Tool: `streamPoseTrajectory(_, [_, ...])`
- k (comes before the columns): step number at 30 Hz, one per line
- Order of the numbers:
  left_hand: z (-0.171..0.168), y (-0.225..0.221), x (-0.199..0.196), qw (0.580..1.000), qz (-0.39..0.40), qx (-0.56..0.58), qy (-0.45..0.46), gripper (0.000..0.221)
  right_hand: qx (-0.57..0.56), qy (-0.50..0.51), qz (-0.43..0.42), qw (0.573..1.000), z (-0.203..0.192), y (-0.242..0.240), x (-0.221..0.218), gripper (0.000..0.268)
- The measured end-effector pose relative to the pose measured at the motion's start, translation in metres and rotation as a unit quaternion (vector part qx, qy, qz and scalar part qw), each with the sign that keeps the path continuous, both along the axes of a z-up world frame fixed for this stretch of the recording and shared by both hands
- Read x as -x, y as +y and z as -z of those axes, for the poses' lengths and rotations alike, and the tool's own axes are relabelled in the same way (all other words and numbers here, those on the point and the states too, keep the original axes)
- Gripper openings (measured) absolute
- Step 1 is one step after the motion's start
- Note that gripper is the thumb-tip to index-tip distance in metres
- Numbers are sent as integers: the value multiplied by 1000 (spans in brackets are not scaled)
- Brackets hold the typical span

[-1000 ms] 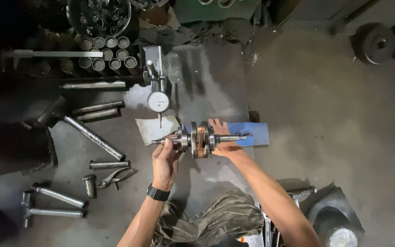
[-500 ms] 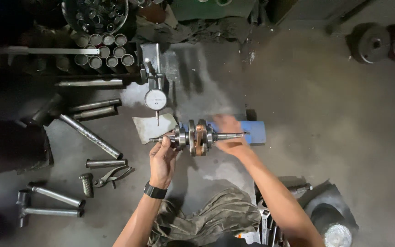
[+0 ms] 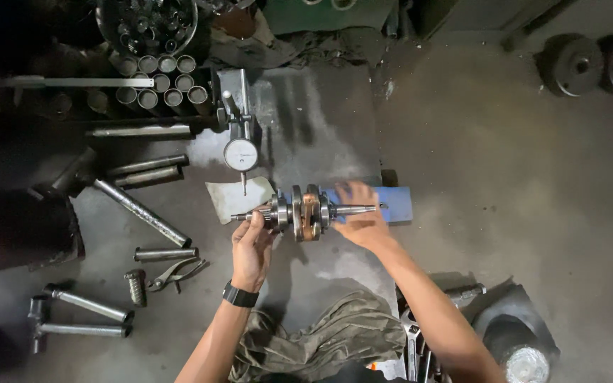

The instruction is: Inspecting a motorcycle crankshaft and connecting rod using a dial indicator to check for runout.

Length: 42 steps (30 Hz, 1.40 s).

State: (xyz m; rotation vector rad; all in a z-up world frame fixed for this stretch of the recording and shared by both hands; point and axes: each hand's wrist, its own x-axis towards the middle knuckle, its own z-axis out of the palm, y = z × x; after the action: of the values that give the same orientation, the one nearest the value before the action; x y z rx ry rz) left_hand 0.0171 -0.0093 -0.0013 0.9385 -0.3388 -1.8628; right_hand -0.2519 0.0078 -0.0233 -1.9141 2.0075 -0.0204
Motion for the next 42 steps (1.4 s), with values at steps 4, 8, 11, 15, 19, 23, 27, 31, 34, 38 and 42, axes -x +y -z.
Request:
streamPoseTrajectory(4, [-5,1,0,1000,1,3,3,34,41,45,-134,989,20,-15,-25,80])
streamPoseTrajectory(8, [-1,-1,1,1000,-4,2,20,34,-25,56,-189,980,28,-29,-26,64])
streamPoseTrajectory(11, [7,1,-1,1000,-1,-8,13,34,30,-48,-150,987,24,-27,-21,61])
streamPoseTrajectory(15, [0,0,-1,1000,0,-12,8,34,-30,-44,-131,990,15,-30,-26,58])
streamPoseTrajectory(19, [-4,-2,0,1000,3,-13,6,34,20,-63,-112,991,46,-31,-19,78])
streamPoseTrajectory(23, [11,2,-3,1000,-1,-9,10,33,32,-45,-132,990,65,-23,-15,76])
streamPoseTrajectory(27, [-2,-1,-1,1000,3,-9,11,33,-28,-36,-148,988,45,-31,-17,65])
streamPoseTrajectory(31, [0,-1,-2,1000,5,-3,12,33,13,-57,-134,989,34,-30,-21,64])
streamPoseTrajectory(34, [6,0,-2,1000,2,-3,15,32,-29,-39,-141,989,30,-32,-23,56])
streamPoseTrajectory(38, [2,-2,1,1000,-4,-4,15,32,-50,-37,-141,988,16,-30,-22,57])
streamPoseTrajectory(42, [-2,-1,-1,1000,0,-12,16,32,-41,16,-162,986,40,-28,-15,58])
